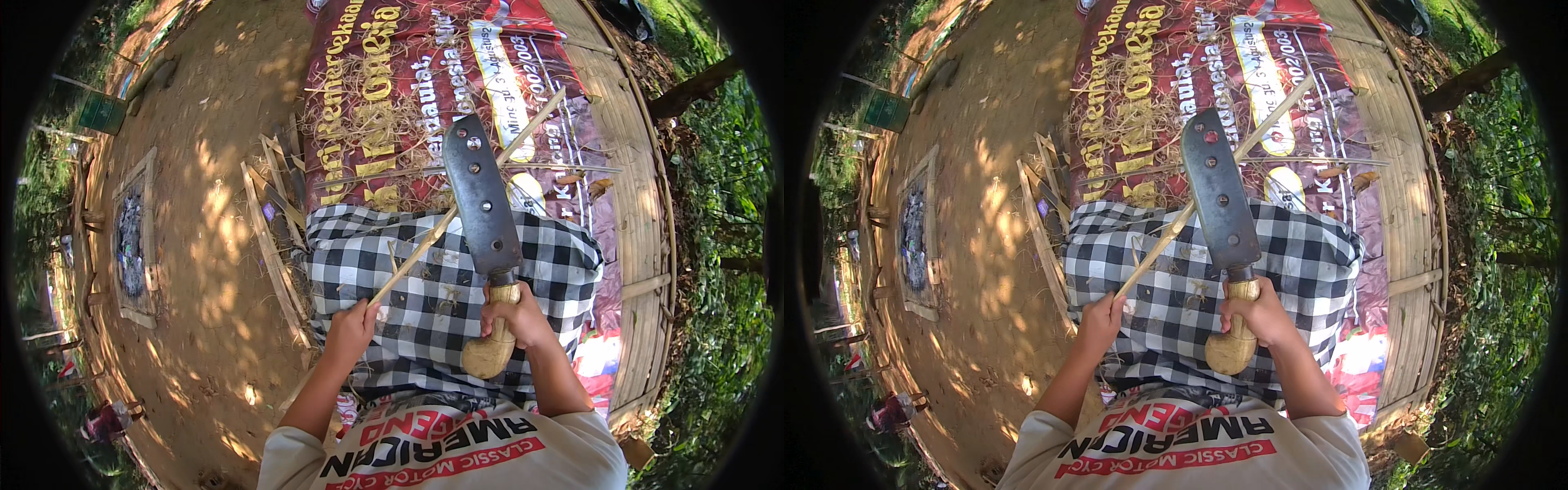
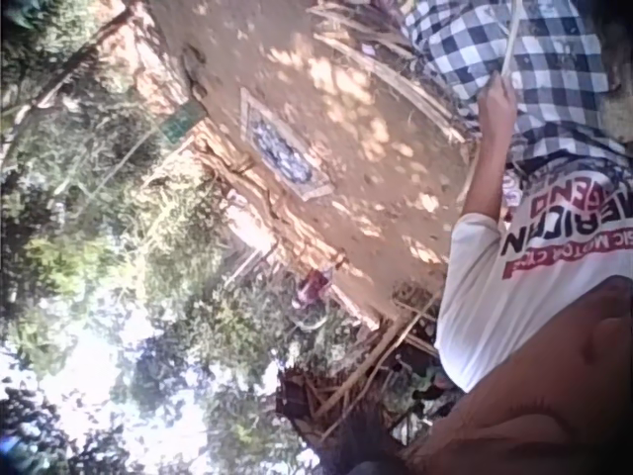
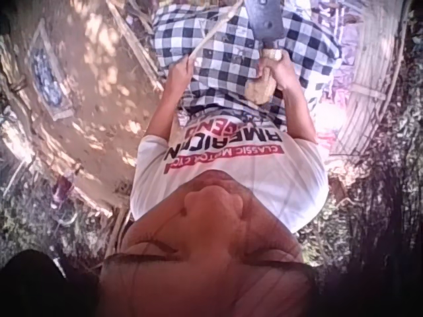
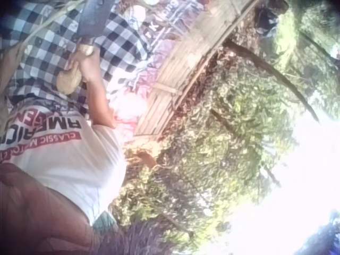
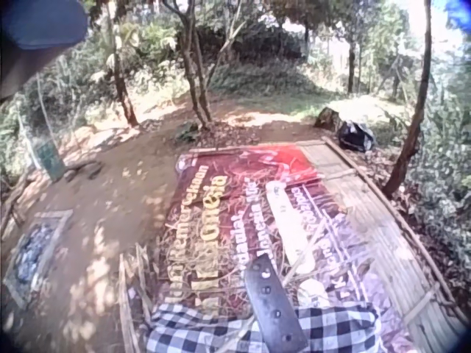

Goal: The person shaves a long bamboo stick using a large knife, repeatedly scraping the blade along the length of the wood to remove the outer layer and thin the material.

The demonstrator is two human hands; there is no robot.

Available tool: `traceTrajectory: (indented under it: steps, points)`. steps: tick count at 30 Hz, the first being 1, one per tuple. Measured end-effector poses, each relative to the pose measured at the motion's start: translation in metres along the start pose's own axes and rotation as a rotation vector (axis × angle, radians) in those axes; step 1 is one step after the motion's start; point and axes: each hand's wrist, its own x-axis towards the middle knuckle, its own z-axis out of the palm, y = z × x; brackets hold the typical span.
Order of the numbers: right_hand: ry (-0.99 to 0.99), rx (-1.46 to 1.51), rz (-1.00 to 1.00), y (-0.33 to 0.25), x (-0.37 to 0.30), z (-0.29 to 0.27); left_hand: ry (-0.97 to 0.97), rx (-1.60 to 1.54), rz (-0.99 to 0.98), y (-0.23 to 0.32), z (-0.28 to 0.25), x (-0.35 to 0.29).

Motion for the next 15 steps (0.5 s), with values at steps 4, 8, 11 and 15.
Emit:
traceTrajectory:
  steps: [4,8,11,15]
  points:
    - [-0.047,-0.118,0.082,0.009,-0.009,-0.007,-0.011,0.029,0.0,0.001,-0.002,0.001]
    - [-0.024,-0.015,0.027,0.008,-0.009,-0.009,0.003,-0.001,0.001,0.009,-0.002,0.003]
    - [0.031,-0.006,0.027,0.018,-0.007,0.003,0.016,0.012,0.012,0.006,0.001,0.001]
    - [-0.128,-0.259,0.088,0.017,-0.015,-0.006,0.051,0.061,0.071,-0.001,0.002,-0.002]
